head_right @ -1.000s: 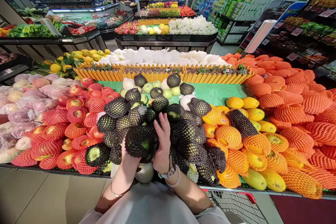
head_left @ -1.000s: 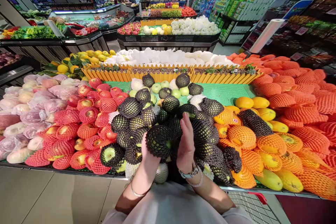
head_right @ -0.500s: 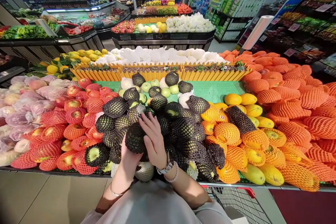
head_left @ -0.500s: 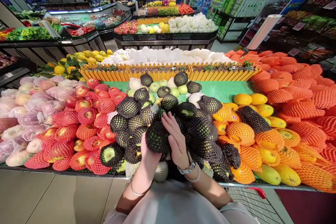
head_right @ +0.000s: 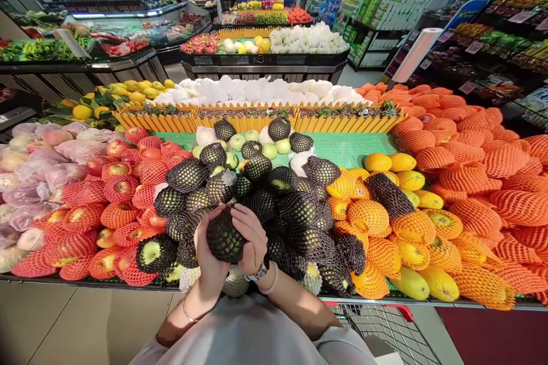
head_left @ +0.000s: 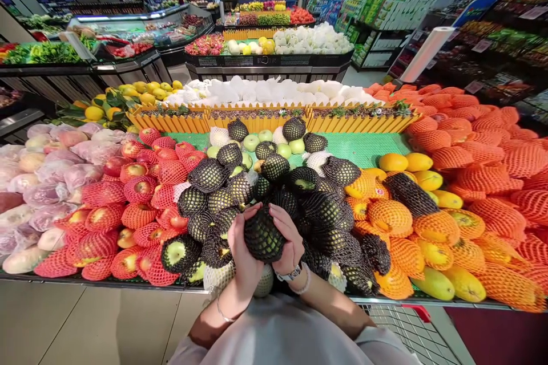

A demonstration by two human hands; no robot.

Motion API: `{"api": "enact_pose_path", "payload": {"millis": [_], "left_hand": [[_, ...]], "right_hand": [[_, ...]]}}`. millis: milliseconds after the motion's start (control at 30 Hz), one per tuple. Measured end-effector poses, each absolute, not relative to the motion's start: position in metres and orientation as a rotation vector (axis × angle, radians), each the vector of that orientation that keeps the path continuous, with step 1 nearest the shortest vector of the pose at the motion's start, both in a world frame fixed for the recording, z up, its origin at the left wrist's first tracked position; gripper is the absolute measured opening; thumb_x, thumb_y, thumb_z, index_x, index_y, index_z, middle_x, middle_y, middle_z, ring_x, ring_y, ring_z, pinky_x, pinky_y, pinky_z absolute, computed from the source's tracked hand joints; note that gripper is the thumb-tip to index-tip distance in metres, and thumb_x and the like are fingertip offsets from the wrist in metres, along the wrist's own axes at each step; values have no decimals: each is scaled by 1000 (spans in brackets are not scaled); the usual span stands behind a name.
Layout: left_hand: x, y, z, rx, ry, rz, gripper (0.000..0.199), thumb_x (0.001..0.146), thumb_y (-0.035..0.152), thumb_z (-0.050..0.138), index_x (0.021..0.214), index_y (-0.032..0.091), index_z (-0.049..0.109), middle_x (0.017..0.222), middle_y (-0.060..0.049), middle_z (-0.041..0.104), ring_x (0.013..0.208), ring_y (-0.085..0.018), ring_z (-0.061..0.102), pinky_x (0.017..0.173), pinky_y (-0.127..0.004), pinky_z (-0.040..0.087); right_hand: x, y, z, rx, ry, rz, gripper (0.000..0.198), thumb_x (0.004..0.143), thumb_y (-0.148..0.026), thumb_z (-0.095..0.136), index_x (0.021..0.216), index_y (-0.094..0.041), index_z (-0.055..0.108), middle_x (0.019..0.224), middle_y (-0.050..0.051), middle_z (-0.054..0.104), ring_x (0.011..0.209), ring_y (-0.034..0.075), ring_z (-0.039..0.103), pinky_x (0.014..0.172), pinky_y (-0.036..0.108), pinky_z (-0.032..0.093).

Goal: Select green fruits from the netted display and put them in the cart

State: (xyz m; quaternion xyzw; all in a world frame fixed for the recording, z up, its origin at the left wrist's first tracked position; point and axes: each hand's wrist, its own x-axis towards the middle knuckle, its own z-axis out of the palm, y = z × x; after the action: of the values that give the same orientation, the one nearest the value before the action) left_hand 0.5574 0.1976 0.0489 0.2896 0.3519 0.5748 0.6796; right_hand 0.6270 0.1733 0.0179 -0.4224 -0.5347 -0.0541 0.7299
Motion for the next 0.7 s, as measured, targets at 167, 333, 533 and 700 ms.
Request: {"api": "enact_pose_path", "payload": {"millis": [167,333,533,700], "left_hand": [[558,197,53,571,774,1222,28,82,47,66,79,20,75,93,-5,77,95,-23,69,94,-37,51],[559,199,45,814,648,1382,61,85,73,44,103,23,75,109,-11,73,108,-30,64,100,-44,48],[560,200,33,1067,693,1497,26,90,45,58,90,23,73,104,-4,72,103,-23,64,98,-39,49],[559,207,33,627,736,1389,21,84,41,66,83,21,72,92,-1,72,92,-16,65,87,-26,53]], "right_hand": [[628,166,20,-1035,-1128,-71,45,103,-35,26,130,-28,61,120,8,71,116,27,67,95,51,58],[626,164,26,-1128,-996,22,45,104,-31,25,127,-24,62,126,9,68,118,26,65,98,52,55],[618,168,29,-1102,-958,45,39,104,-31,31,119,-25,66,117,8,69,113,25,65,97,51,54],[617,165,35,-1108,-1002,160,37,104,-28,34,123,-30,65,123,5,66,120,23,61,105,47,50]]}}
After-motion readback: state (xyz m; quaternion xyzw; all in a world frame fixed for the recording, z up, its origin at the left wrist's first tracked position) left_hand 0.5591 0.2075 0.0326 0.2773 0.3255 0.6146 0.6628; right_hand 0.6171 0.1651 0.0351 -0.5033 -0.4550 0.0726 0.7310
